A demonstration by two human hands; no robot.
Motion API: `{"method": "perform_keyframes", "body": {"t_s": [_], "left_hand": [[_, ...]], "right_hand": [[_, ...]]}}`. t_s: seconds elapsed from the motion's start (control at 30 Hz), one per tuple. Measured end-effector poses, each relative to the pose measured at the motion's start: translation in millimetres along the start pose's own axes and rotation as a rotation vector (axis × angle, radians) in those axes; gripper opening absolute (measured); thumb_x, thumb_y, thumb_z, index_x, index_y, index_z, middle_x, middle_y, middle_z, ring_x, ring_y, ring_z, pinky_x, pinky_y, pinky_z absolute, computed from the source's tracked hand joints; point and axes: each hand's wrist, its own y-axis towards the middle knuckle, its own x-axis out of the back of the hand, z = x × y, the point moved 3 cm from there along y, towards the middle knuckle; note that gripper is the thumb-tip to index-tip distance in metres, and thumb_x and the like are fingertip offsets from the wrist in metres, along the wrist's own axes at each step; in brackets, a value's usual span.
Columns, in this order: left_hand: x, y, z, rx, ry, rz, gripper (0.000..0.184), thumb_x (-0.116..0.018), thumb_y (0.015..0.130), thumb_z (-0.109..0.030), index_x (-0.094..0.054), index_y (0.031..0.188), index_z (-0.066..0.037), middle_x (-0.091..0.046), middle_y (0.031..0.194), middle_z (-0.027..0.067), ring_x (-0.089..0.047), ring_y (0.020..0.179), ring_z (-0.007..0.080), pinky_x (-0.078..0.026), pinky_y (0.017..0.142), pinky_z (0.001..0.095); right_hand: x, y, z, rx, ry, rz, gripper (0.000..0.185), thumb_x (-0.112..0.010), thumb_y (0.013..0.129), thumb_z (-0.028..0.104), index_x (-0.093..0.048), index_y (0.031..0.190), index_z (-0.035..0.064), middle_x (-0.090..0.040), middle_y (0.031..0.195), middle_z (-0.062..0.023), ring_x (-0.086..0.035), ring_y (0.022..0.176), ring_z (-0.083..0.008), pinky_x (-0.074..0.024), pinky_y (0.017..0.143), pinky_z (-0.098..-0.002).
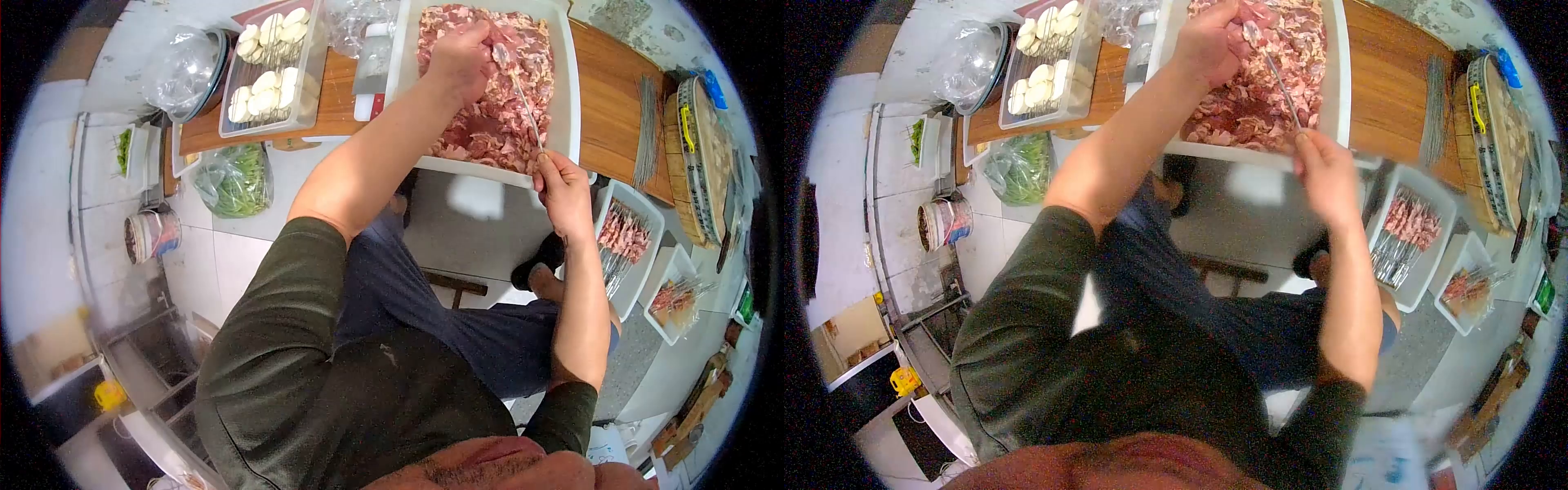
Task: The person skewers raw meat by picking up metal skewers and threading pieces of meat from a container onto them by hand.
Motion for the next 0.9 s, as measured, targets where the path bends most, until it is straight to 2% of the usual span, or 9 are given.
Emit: {"method": "perform_keyframes", "body": {"t_s": [0.1,0.2,0.33,0.5,0.63,0.67,0.77,0.8,0.9], "left_hand": [[4.9,6.0,5.9,-0.012,-0.001,0.039,0.013,-0.052,0.097,-0.017,-0.056,0.098,-0.004,-0.060,0.084,0.0048,-0.057,0.064,0.0142,-0.041,0.046,0.0273],[14.5,11.7,9.8,-0.043,0.041,0.034,0.016,-0.052,0.098,-0.018,-0.057,0.101,-0.004,-0.060,0.084,0.0046,-0.058,0.066,0.0158,-0.044,0.048,0.0284],[7.0,5.5,14.6,-0.057,0.079,-0.033,0.017,-0.053,0.098,-0.019,-0.058,0.104,-0.004,-0.060,0.084,0.0036,-0.059,0.069,0.0179,-0.050,0.055,0.0323],[0.2,-3.0,22.6,0.081,0.057,-0.016,0.017,-0.054,0.097,-0.019,-0.058,0.105,-0.004,-0.062,0.091,0.0046,-0.060,0.076,0.0194,-0.053,0.068,0.0383],[28.0,19.4,39.6,0.204,0.284,0.032,0.018,-0.055,0.097,-0.020,-0.059,0.104,-0.004,-0.063,0.096,0.0055,-0.063,0.083,0.0201,-0.053,0.070,0.0398],[35.2,27.5,37.5,0.170,0.297,0.152,0.020,-0.057,0.096,-0.021,-0.061,0.104,-0.004,-0.065,0.099,0.0066,-0.064,0.084,0.0194,-0.053,0.068,0.0398],[52.0,36.2,13.7,0.102,0.628,0.029,0.022,-0.056,0.095,-0.022,-0.064,0.101,-0.002,-0.066,0.099,0.0078,-0.065,0.083,0.0194,-0.054,0.069,0.0403],[65.0,40.8,6.9,0.130,0.969,0.019,0.020,-0.058,0.091,-0.016,-0.067,0.102,-0.002,-0.069,0.101,0.0110,-0.068,0.086,0.0251,-0.055,0.073,0.0401],[70.0,29.2,-6.2,-0.032,2.089,0.285,0.022,-0.058,0.084,-0.009,-0.070,0.103,-0.006,-0.070,0.100,0.0133,-0.068,0.091,0.0306,-0.054,0.078,0.0404]], "right_hand": [[-1.7,3.6,-2.2,-0.040,0.028,0.015,0.021,-0.051,0.101,0.021,-0.065,0.096,0.0053,-0.050,0.062,0.0040,-0.036,0.048,-0.0029,-0.0265,0.043,-0.0193],[-1.0,4.0,-0.3,-0.067,-0.005,0.014,0.023,-0.053,0.099,0.024,-0.067,0.095,0.0063,-0.051,0.063,0.0054,-0.044,0.054,-0.0052,-0.0337,0.049,-0.0226],[-3.8,2.5,2.8,-0.074,0.028,0.011,0.022,-0.053,0.099,0.022,-0.067,0.094,0.0058,-0.051,0.062,0.0052,-0.043,0.054,-0.0051,-0.0333,0.049,-0.0226],[-5.9,7.8,0.0,-0.060,0.087,0.001,0.021,-0.053,0.100,0.022,-0.065,0.095,0.0063,-0.048,0.062,0.0047,-0.036,0.049,-0.0030,-0.0278,0.044,-0.0182],[0.2,3.6,4.0,-0.079,0.032,-0.066,0.023,-0.054,0.098,0.021,-0.066,0.092,0.0026,-0.052,0.062,0.0030,-0.043,0.055,-0.0053,-0.0343,0.049,-0.0239],[3.3,3.9,3.7,-0.065,-0.002,-0.088,0.024,-0.054,0.098,0.021,-0.066,0.091,0.0022,-0.053,0.062,0.0027,-0.043,0.055,-0.0057,-0.0347,0.049,-0.0242],[18.7,5.1,3.7,-0.034,-0.092,-0.129,0.026,-0.053,0.098,0.022,-0.066,0.089,0.0016,-0.055,0.063,0.0019,-0.044,0.054,-0.0071,-0.0359,0.050,-0.0253],[23.0,3.2,4.8,-0.021,-0.079,-0.136,0.027,-0.052,0.098,0.023,-0.066,0.088,0.0018,-0.054,0.063,0.0020,-0.044,0.054,-0.0072,-0.0358,0.050,-0.0254],[35.4,-3.7,8.9,-0.024,-0.065,-0.127,0.027,-0.052,0.098,0.024,-0.068,0.092,0.0035,-0.054,0.063,0.0028,-0.044,0.054,-0.0069,-0.0362,0.051,-0.0249]]}}
